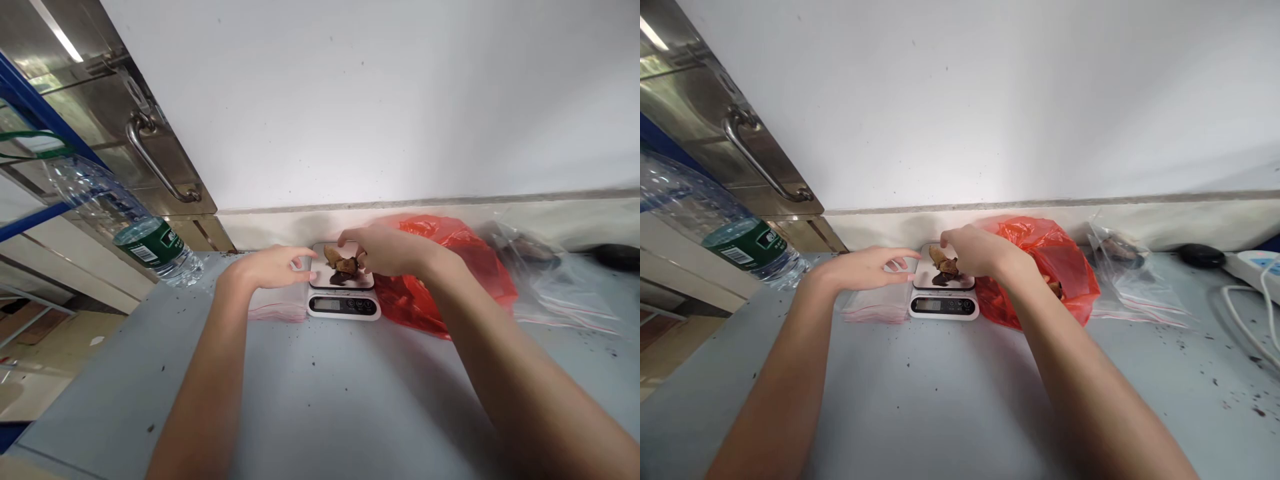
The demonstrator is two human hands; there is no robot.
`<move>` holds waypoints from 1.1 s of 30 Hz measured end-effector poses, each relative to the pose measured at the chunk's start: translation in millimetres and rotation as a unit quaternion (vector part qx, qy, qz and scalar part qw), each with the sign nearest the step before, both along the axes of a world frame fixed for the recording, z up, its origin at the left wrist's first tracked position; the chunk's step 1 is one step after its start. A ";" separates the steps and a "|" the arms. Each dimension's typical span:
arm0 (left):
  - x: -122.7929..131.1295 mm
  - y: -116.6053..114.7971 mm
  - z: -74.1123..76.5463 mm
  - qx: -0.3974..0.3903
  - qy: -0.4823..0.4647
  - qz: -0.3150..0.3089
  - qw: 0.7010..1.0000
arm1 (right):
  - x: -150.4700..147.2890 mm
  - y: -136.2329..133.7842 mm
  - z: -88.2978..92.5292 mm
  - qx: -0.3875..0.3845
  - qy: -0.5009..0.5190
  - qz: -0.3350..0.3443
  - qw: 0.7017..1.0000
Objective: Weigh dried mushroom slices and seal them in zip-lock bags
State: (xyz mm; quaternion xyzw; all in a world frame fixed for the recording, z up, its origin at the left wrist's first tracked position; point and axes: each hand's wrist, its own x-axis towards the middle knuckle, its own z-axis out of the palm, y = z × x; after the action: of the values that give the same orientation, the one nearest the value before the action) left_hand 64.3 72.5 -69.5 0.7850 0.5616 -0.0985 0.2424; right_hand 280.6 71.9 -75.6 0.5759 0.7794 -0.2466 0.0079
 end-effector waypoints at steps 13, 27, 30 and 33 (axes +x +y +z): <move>3.9 -1.5 5.8 -0.028 0.004 0.011 1.000 | 6.5 6.0 -6.1 -0.006 0.080 -0.038 0.996; -3.5 -0.6 9.6 -0.027 0.034 0.042 0.998 | 13.9 5.2 -7.6 0.069 0.011 -0.038 0.997; -12.5 0.1 13.7 -0.040 0.066 0.061 0.995 | 16.8 5.9 -8.3 0.068 0.025 -0.041 0.997; -21.4 3.1 12.7 -0.080 0.081 0.060 0.992 | 20.5 6.6 -7.2 0.073 0.035 -0.070 0.994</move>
State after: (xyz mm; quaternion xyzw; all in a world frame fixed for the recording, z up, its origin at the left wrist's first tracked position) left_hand 42.8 75.6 -56.7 0.7173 0.6156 -0.1923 0.2638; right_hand 301.1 78.5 -82.8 0.6191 0.7528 -0.2090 -0.0789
